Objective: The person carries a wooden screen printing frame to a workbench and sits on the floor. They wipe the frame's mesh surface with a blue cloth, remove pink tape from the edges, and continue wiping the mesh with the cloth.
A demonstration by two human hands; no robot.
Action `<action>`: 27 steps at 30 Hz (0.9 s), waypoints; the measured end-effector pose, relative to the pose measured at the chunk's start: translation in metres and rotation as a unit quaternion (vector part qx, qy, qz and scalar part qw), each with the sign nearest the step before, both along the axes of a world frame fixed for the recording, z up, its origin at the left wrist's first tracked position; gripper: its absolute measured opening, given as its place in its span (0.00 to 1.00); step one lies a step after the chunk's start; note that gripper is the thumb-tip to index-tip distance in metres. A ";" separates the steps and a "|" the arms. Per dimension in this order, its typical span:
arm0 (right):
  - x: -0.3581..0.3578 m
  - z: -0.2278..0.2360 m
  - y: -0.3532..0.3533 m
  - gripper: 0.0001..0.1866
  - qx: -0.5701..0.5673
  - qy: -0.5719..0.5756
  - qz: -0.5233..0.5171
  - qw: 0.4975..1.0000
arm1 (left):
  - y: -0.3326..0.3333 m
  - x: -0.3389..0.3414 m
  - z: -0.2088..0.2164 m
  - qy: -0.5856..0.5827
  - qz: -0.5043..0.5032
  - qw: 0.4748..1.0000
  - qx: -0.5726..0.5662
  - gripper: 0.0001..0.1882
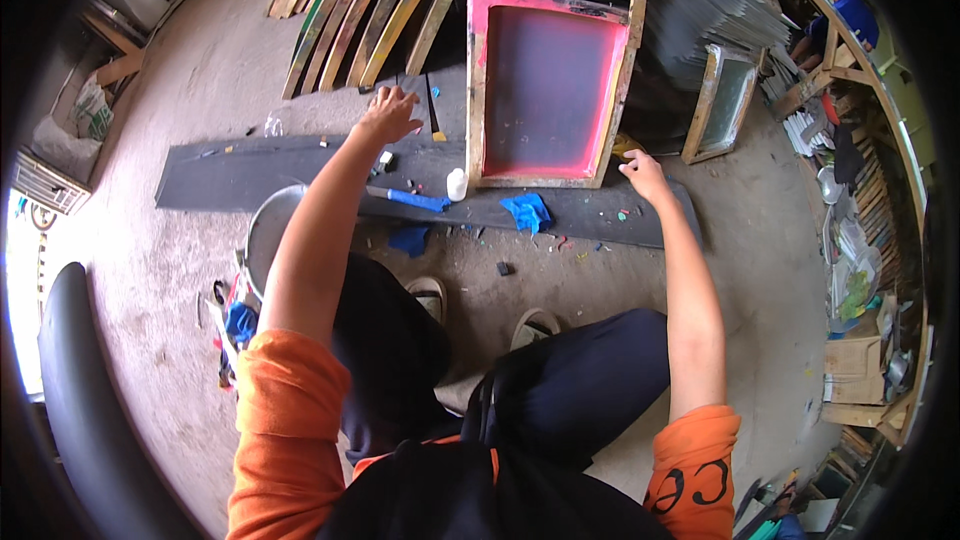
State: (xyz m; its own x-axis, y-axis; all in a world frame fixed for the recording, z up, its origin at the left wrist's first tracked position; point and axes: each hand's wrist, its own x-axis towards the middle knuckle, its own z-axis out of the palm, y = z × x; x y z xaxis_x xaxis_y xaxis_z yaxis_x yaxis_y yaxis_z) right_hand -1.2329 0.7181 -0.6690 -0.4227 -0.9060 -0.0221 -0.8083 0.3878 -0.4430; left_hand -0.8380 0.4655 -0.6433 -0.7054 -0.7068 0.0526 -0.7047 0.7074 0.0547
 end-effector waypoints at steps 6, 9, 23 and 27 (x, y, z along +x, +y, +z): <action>0.073 -0.010 -0.013 0.22 0.203 0.059 0.190 0.959 | 0.034 0.022 0.024 -0.129 -0.065 0.989 0.036 0.22; 0.089 -0.029 -0.030 0.22 0.223 0.064 0.239 0.943 | 0.038 0.006 0.015 -0.140 -0.117 0.983 0.033 0.22; 0.105 -0.125 -0.028 0.23 0.138 -0.030 0.240 0.960 | 0.016 -0.074 -0.109 0.136 -0.048 0.970 0.197 0.36; 0.091 -0.127 -0.048 0.08 0.052 -0.118 0.195 0.972 | 0.002 -0.061 -0.125 0.181 -0.071 0.960 0.202 0.28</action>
